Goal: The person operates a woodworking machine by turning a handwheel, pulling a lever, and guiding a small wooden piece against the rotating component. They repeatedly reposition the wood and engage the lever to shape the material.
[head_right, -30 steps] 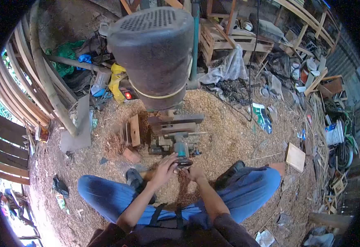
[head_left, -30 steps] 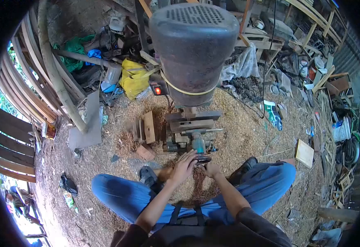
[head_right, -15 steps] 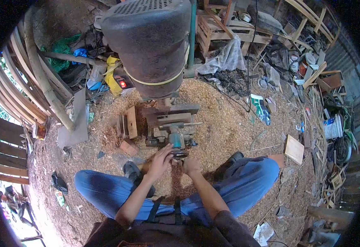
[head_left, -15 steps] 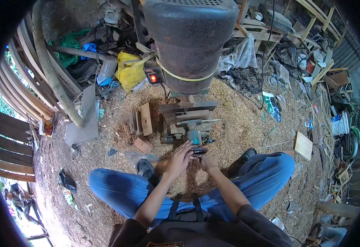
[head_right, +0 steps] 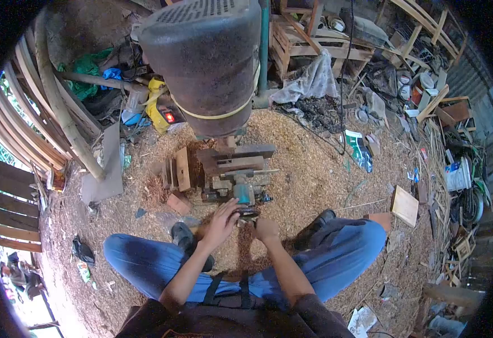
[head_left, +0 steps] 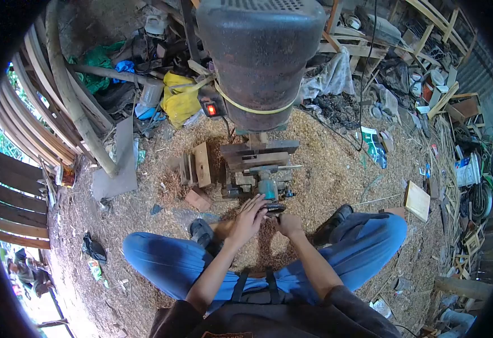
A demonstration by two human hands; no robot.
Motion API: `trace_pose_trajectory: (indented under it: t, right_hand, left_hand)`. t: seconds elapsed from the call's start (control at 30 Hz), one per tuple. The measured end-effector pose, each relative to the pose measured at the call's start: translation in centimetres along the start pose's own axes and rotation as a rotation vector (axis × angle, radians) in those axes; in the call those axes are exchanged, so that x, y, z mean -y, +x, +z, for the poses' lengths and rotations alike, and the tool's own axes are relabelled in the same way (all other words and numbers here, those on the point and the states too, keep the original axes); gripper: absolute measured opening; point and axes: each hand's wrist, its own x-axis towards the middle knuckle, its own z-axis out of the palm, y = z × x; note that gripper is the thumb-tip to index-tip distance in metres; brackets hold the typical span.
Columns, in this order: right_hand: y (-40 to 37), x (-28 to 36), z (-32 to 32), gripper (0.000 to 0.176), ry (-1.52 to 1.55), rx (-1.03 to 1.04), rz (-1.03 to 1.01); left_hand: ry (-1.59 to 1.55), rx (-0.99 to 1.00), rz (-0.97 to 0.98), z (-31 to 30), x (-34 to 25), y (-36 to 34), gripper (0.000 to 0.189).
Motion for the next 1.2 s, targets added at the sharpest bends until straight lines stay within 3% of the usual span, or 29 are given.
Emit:
trace_pose_trajectory:
  t: [0.13,0.2,0.27,0.4,0.6,0.63,0.7,0.77,0.83,0.93,1.0,1.1,1.13,1.17,1.2]
  right_hand:
    - [-2.1,-3.2,-3.2,0.047,0.018,-0.264,-0.105]
    - [-4.7,-2.9,-9.5,0.039,0.265,-0.471,0.059]
    - [-7.4,-1.5,-17.2,0.035,0.613,-0.681,-0.096]
    - [-9.3,1.9,-29.8,0.041,0.898,-0.960,-0.482]
    - [-6.5,7.1,-46.9,0.050,1.002,-1.236,-0.881]
    - [-5.7,7.9,-49.0,0.056,0.888,-1.355,-0.845]
    - [-4.7,9.7,-52.2,0.059,1.215,-1.039,-0.986]
    - [-4.1,11.0,-53.1,0.059,1.233,-1.132,-0.970]
    - [-4.5,11.0,-52.6,0.056,1.318,-1.009,-0.903]
    - [-6.5,10.4,-49.5,0.055,1.315,-1.080,-0.936]
    - [-9.1,9.3,-48.1,0.059,1.401,-0.873,-1.095]
    - [-12.2,8.9,-52.3,0.062,1.346,-0.726,-1.309]
    - [-11.0,10.2,-54.8,0.059,1.454,-0.725,-1.278]
    - [-13.3,10.7,-56.6,0.051,1.666,-0.524,-1.425]
    - [-14.0,11.2,-57.6,0.049,1.659,-0.547,-1.340]
  left_hand:
    - [-0.012,-0.002,0.006,-2.1,-3.0,0.1,0.034]
    - [0.040,-0.061,0.050,-3.8,-6.2,1.1,0.034]
    - [0.079,-0.134,0.112,-5.1,-9.9,2.4,0.035]
    - [0.237,-0.182,0.215,-7.9,-18.2,6.7,0.036]
    - [0.463,-0.296,0.301,-11.0,-25.2,12.2,0.037]
    - [0.526,-0.318,0.304,-11.5,-26.0,13.0,0.038]
    - [0.574,-0.340,0.285,-11.9,-27.1,14.3,0.035]
    - [0.682,-0.423,0.280,-11.9,-27.8,15.6,0.033]
    - [0.695,-0.442,0.244,-11.4,-28.3,16.1,0.030]
    - [0.733,-0.521,0.293,-10.7,-28.3,15.8,0.029]
    - [0.727,-0.538,0.298,-10.4,-28.6,15.0,0.029]
    - [0.726,-0.562,0.314,-10.9,-29.1,14.8,0.030]
    - [0.728,-0.541,0.302,-10.9,-29.3,14.3,0.031]
    - [0.728,-0.543,0.293,-10.9,-29.6,14.0,0.031]
    - [0.698,-0.552,0.270,-11.0,-29.9,13.9,0.031]
